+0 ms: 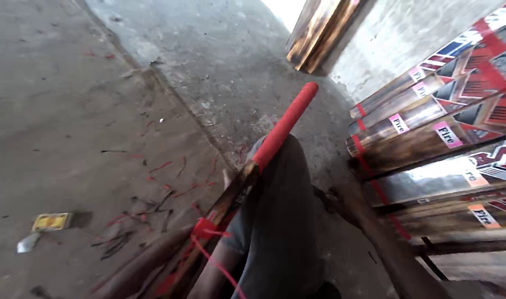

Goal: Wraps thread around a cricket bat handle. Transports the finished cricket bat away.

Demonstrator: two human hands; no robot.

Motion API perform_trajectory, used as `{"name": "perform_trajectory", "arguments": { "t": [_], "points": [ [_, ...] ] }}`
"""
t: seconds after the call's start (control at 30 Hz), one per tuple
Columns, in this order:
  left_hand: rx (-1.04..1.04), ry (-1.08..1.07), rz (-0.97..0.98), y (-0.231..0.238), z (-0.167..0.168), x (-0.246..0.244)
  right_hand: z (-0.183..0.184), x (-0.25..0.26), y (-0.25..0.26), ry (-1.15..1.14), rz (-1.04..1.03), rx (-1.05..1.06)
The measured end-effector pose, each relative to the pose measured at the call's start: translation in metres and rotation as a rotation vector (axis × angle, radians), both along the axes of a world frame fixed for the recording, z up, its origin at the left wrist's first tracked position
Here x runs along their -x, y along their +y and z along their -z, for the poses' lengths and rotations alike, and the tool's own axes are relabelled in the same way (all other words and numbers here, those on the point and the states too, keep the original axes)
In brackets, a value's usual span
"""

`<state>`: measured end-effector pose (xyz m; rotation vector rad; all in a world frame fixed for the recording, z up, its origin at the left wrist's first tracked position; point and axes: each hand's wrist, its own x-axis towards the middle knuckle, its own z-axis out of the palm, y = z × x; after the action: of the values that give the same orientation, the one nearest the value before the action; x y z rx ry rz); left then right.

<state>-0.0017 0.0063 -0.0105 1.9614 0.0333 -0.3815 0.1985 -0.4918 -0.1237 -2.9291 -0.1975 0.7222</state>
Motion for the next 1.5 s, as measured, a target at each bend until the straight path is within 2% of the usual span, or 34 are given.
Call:
{"name": "perform_trajectory", "arguments": {
  "t": [0.03, 0.1, 0.17, 0.2, 0.23, 0.27, 0.33, 0.37, 0.43, 0.5, 0.6, 0.7, 0.87, 0.97, 1.03, 1.1, 1.17, 1.23, 1.3, 1.37, 1.43, 1.5],
  "points": [
    [-0.009, 0.002, -0.011, 0.001, 0.001, 0.000, 0.007, 0.006, 0.008, 0.046, 0.056, 0.077],
    [-0.023, 0.016, -0.034, -0.001, -0.004, 0.000, -0.012, 0.021, 0.042, 0.130, 0.195, 0.116],
    [-0.033, 0.084, -0.016, -0.001, -0.008, -0.004, -0.010, 0.029, 0.040, 0.158, 0.223, 0.090],
    [-0.037, 0.107, -0.027, -0.001, -0.006, -0.005, -0.001, 0.025, 0.025, 0.213, 0.186, 0.021],
    [-0.029, 0.120, -0.038, 0.000, -0.005, -0.006, 0.023, 0.023, 0.002, 0.186, 0.149, -0.123],
    [-0.015, 0.125, -0.040, 0.002, -0.006, -0.008, 0.036, 0.019, -0.011, 0.237, 0.195, -0.316],
    [0.006, 0.147, -0.035, 0.003, -0.009, -0.010, 0.021, 0.018, -0.003, 0.337, 0.364, -0.687],
    [0.006, 0.149, -0.037, 0.003, -0.009, -0.010, 0.008, 0.019, 0.005, 0.296, 0.357, -0.754],
    [-0.015, 0.138, -0.041, 0.002, -0.011, -0.010, -0.026, 0.021, 0.022, 0.025, 0.104, -0.628],
    [-0.017, 0.124, -0.033, 0.001, -0.014, -0.012, -0.070, 0.018, 0.036, -0.314, -0.303, -0.370],
    [0.008, 0.120, -0.030, 0.000, -0.014, -0.012, -0.124, 0.010, 0.071, -0.566, -0.745, -0.261],
    [-0.021, 0.119, -0.031, -0.001, -0.012, -0.008, -0.139, 0.015, 0.109, -0.648, -0.947, -0.329],
    [-0.046, 0.030, -0.021, -0.003, -0.014, -0.007, -0.124, 0.022, 0.159, -0.627, -1.080, -0.497],
    [-0.026, 0.053, -0.038, -0.002, -0.011, -0.006, -0.112, 0.027, 0.151, -0.601, -0.926, -0.594],
    [-0.030, 0.079, -0.050, -0.001, -0.010, -0.006, -0.106, 0.026, 0.130, -0.606, -0.649, -0.525],
    [-0.068, 0.103, -0.050, -0.001, -0.012, -0.006, -0.092, 0.015, 0.101, -0.510, -0.338, -0.444],
    [-0.094, 0.109, -0.052, -0.001, -0.013, -0.007, -0.060, -0.002, 0.062, -0.331, -0.058, -0.309],
    [-0.098, 0.089, -0.035, 0.000, -0.012, -0.008, -0.009, -0.012, 0.014, -0.171, 0.130, -0.136],
    [-0.081, 0.057, -0.027, 0.001, -0.011, -0.008, 0.037, -0.012, -0.026, -0.009, 0.151, 0.027],
    [-0.071, 0.031, -0.014, 0.001, -0.012, -0.008, 0.053, -0.006, -0.037, 0.076, 0.065, 0.157],
    [-0.080, 0.026, -0.016, 0.002, -0.012, -0.007, 0.032, 0.000, -0.012, -0.082, -0.005, -0.008],
    [-0.054, 0.034, -0.022, 0.002, -0.013, -0.007, -0.016, 0.011, 0.050, -0.348, -0.033, -0.357]
  ]
}}
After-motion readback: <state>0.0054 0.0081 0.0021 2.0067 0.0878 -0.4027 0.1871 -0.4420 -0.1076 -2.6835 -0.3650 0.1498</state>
